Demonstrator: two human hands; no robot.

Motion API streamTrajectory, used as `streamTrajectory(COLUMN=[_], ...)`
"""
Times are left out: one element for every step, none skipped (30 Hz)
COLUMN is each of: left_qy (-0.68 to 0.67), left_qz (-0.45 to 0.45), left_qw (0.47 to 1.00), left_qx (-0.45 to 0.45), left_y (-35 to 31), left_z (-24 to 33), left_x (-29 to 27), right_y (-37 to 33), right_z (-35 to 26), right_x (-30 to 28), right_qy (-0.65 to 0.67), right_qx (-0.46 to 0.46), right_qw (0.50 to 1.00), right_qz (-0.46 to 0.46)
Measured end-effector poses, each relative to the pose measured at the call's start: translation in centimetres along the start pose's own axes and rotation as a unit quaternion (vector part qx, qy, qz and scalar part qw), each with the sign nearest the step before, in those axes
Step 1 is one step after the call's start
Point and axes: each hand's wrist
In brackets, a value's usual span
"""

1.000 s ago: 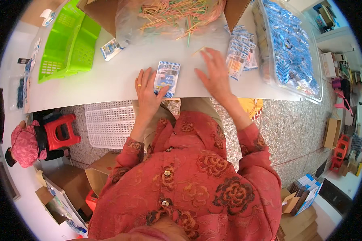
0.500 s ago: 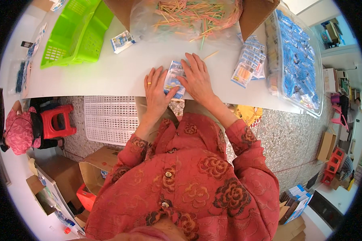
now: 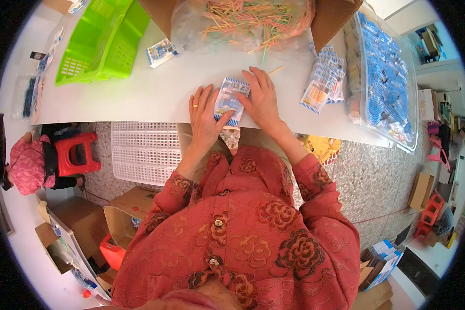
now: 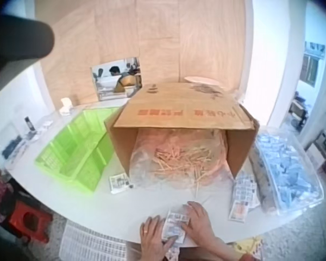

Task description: The recorder is taking small quantities of rubber bands from a large bulk container and placing them into individual small plastic bags for packaging.

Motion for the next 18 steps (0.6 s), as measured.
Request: streamTrajectory(left_qy=[0.001,0.001,0.006,0.011,0.011,0.006,0.001,0.002,-0.001,-0.003,-0.003,0.003,0.009,0.009,0.015,0.021,0.021,0.015], left_qz=[0.002,-0.001,-0.001,-0.002,-0.004,-0.005,-0.006,-0.008,-0.008,-0.009,-0.010,-0.010,-0.010,-0.011,-0.012,-0.014,-0.014,-0.014], left_qw=[1.000,1.000,1.000,1.000,1.000,1.000,1.000,1.000,1.000,1.000,1.000,1.000,1.000,1.000,1.000,1.000,1.000,1.000], left_qx=[0.001,0.003,0.002,0.002,0.002,-0.008,-0.018,-0.018,-0.013,-0.009,-0.009,-0.009,-0.010,-0.009,-0.011,-0.014,-0.013,-0.016], left_y=[0.00,0.00,0.01,0.00,0.02,0.04,0.05,0.11,0.18,0.19,0.16,0.11,0.07,0.09,0.09,0.11,0.11,0.11], left_z=[-0.08,-0.08,-0.09,-0.09,-0.12,-0.15,-0.18,-0.11,0.03,0.10,0.09,0.07,0.07,0.13,0.22,0.28,0.29,0.30], left_x=[0.04,0.05,0.03,0.04,0.07,0.12,0.18,0.12,0.06,0.00,0.05,0.12,0.16,0.14,0.05,0.03,0.02,0.02], right_y=[0.07,0.06,-0.04,-0.22,-0.18,-0.20,-0.17,-0.14,-0.29,-0.47,-0.55,-0.56,-0.48,-0.44,-0.49,-0.55,-0.53,-0.41], right_z=[0.20,0.41,0.68,1.00,0.91,0.74,0.50,0.24,0.22,0.23,0.24,0.21,0.12,0.09,0.13,0.19,0.15,0.09], right_x=[-0.29,-0.47,-0.32,-0.01,0.08,0.08,0.03,0.01,0.13,0.29,0.34,0.32,0.28,0.25,0.28,0.32,0.36,0.34], right_qy=[-0.016,-0.033,-0.033,-0.026,-0.019,-0.019,-0.045,-0.070,-0.069,-0.077,-0.087,-0.086,-0.085,-0.084,-0.085,-0.067,-0.049,-0.048], right_qx=[-0.006,-0.012,-0.009,-0.012,-0.017,-0.014,-0.024,-0.034,-0.033,-0.038,-0.043,-0.042,-0.051,-0.061,-0.059,-0.062,-0.065,-0.064], right_qw=[1.000,0.999,0.999,0.999,0.999,0.999,0.999,0.997,0.997,0.996,0.995,0.995,0.995,0.994,0.995,0.995,0.996,0.996], right_qz=[-0.011,-0.022,-0.021,-0.023,-0.026,-0.025,-0.015,-0.005,-0.006,0.003,0.012,0.011,0.014,0.017,0.017,0.027,0.037,0.037])
Point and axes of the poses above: each hand's wrist, its own y-axis towards the middle knuckle, its own x-axis out of the palm, z = x × y, and after that the axes turned 8 degrees about -x, right-handed
